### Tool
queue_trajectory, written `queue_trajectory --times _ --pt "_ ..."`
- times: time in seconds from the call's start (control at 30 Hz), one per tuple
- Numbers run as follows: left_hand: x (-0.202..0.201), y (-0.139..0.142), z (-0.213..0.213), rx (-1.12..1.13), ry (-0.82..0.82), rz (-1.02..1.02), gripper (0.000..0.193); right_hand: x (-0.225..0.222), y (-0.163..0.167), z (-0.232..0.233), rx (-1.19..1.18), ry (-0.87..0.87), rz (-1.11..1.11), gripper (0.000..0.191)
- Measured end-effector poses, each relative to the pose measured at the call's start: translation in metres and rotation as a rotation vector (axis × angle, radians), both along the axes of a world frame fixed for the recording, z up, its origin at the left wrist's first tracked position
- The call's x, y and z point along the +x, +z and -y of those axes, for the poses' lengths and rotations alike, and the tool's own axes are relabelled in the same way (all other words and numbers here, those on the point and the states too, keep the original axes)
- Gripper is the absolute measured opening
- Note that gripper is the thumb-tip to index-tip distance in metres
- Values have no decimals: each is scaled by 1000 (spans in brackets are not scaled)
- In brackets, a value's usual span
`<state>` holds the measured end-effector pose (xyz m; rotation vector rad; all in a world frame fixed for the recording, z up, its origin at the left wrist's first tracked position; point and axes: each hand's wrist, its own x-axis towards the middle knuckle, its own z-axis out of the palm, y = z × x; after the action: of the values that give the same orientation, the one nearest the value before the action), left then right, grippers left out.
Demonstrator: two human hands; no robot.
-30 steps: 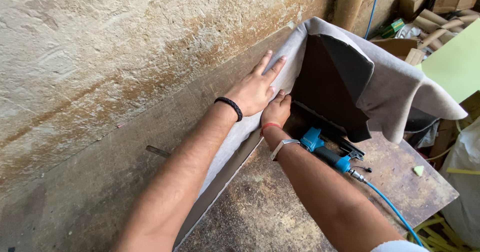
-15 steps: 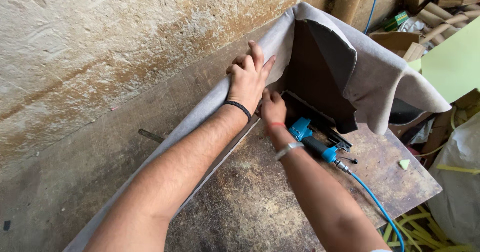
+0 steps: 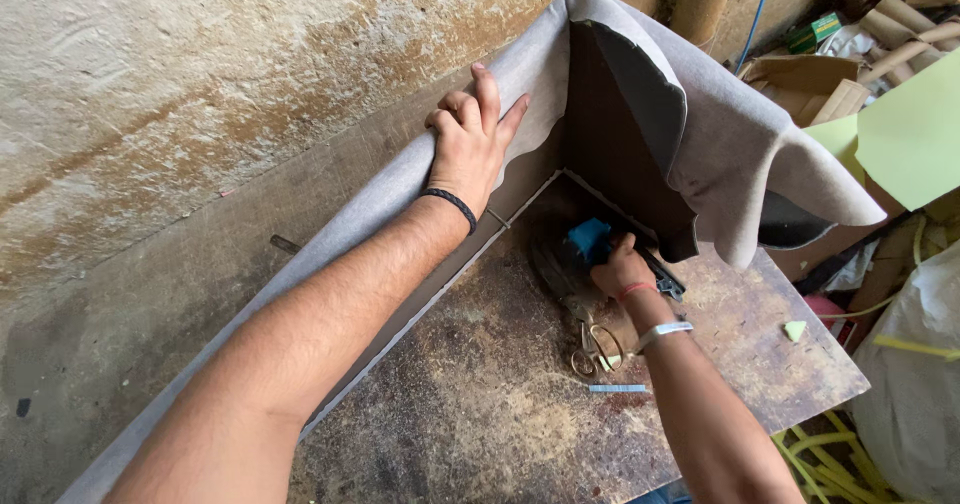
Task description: The person cuts beige upholstery fabric with shears, pulls the fabric taut over a long wooden furniture frame, and staples it in place using a pneumatic nail gun, folding the fabric around a corner and stapling the folded edge down.
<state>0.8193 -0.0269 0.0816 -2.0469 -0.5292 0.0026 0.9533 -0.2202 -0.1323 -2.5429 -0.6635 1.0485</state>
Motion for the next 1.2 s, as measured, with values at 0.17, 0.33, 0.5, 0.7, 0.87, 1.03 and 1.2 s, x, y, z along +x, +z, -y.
queue_trajectory --times 0.17,0.33,0.5,0.7,0.87,1.03,1.2 --pt "-3 0 4 -1 3 -4 66 -5 74 11 714 -285 -407 32" --pt "-4 0 2 5 -1 3 64 -22 99 -42 1147 -621 -712 8" --pt "-4 -3 3 16 2 5 62 -29 84 -78 1192 -651 -605 7" --pt "-6 -2 2 3 6 -1 64 -46 85 -72 1208 -535 -607 8" --pt "-7 -1 2 4 5 -13 64 -58 99 -65 1174 -490 -559 11" --pt "-9 -3 6 27 -7 -32 66 -69 106 -52 1063 -483 -552 8" --pt "-11 0 3 37 -5 -45 68 -89 111 -56 1063 -496 -565 8"
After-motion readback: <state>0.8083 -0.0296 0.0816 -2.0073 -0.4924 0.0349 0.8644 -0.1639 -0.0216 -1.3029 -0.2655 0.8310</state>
